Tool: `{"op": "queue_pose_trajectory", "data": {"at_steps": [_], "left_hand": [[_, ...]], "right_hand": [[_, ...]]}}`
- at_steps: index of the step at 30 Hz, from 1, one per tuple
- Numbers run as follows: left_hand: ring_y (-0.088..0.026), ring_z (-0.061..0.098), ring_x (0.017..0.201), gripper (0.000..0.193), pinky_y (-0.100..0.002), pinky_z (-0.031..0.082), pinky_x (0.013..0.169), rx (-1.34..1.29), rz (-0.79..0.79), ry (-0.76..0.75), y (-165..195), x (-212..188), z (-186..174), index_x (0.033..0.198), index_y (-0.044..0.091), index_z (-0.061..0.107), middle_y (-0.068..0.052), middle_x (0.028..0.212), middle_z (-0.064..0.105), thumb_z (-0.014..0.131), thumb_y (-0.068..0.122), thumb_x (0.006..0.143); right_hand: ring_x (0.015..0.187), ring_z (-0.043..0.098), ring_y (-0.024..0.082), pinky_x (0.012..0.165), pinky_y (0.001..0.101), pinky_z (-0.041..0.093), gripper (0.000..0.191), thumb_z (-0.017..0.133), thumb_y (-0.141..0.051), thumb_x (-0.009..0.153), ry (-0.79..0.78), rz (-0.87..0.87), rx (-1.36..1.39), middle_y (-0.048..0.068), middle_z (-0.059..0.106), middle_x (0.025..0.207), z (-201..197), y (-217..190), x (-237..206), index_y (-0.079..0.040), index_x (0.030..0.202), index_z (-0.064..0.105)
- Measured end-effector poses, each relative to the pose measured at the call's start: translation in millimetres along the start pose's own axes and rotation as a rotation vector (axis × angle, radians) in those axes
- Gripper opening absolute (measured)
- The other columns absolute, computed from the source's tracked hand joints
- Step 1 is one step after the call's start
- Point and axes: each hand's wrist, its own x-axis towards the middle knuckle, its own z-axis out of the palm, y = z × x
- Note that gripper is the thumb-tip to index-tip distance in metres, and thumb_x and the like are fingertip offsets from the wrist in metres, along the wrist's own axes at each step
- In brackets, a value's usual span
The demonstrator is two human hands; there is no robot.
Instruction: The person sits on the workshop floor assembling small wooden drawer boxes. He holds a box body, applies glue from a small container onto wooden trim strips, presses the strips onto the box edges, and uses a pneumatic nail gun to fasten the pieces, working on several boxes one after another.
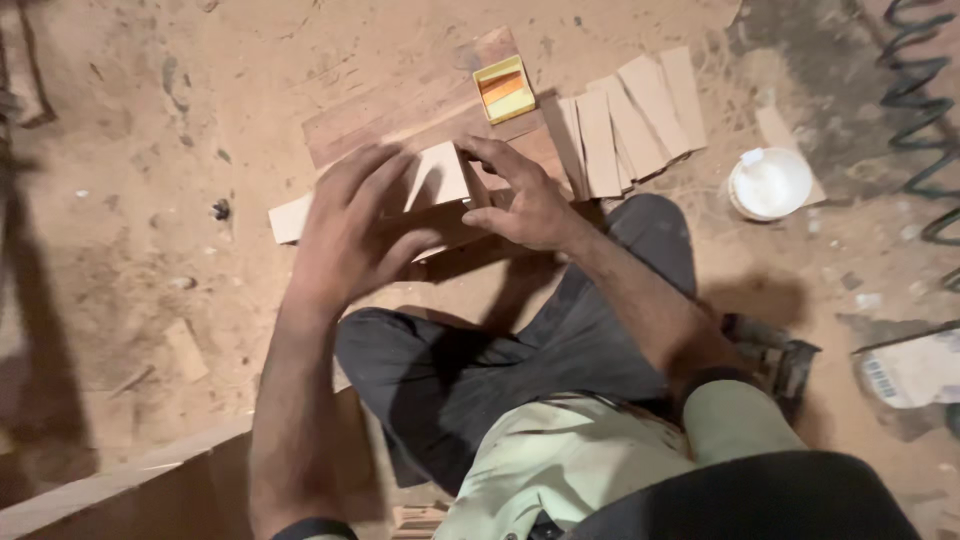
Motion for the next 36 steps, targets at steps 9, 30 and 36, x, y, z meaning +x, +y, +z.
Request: {"op": "queue_pose_trajectory", "data": {"at_steps": [9, 30, 36], "left_hand": [[-0.032, 0.068, 0.125, 0.086, -0.040, 0.055, 0.104, -0.281, -0.209, -0.217, -2.2, 46.3, 22.3, 0.143, 0.003, 0.055, -0.017, 0.136, 0.067, 0.095, 0.032, 0.073], [-0.033, 0.070, 0.121, 0.076, -0.042, 0.058, 0.102, -0.220, -0.003, -0.122, -10.8, 37.2, 29.3, 0.140, 0.008, 0.058, -0.014, 0.135, 0.068, 0.096, 0.029, 0.077], [-0.033, 0.070, 0.119, 0.075, -0.042, 0.058, 0.101, -0.167, -0.020, -0.126, -8.8, 35.0, 31.3, 0.139, 0.008, 0.059, -0.014, 0.135, 0.069, 0.096, 0.030, 0.077]], "right_hand": [[0.148, 0.043, 0.037, 0.120, 0.0435, 0.040, 0.079, 0.074, -0.003, 0.078, 0.023, -0.056, -0.072, 0.024, 0.046, 0.156, 7.2, 16.0, 1.1, -0.002, 0.152, 0.046], [0.139, 0.054, 0.041, 0.111, 0.0424, 0.055, 0.075, 0.076, -0.004, 0.083, -0.033, -0.188, -0.131, 0.028, 0.044, 0.150, 6.1, 17.6, -3.2, 0.001, 0.150, 0.044], [0.140, 0.052, 0.039, 0.113, 0.0426, 0.052, 0.073, 0.081, -0.010, 0.085, -0.041, -0.152, -0.181, 0.025, 0.045, 0.151, 6.2, 8.5, -3.5, 0.003, 0.147, 0.045]]}}
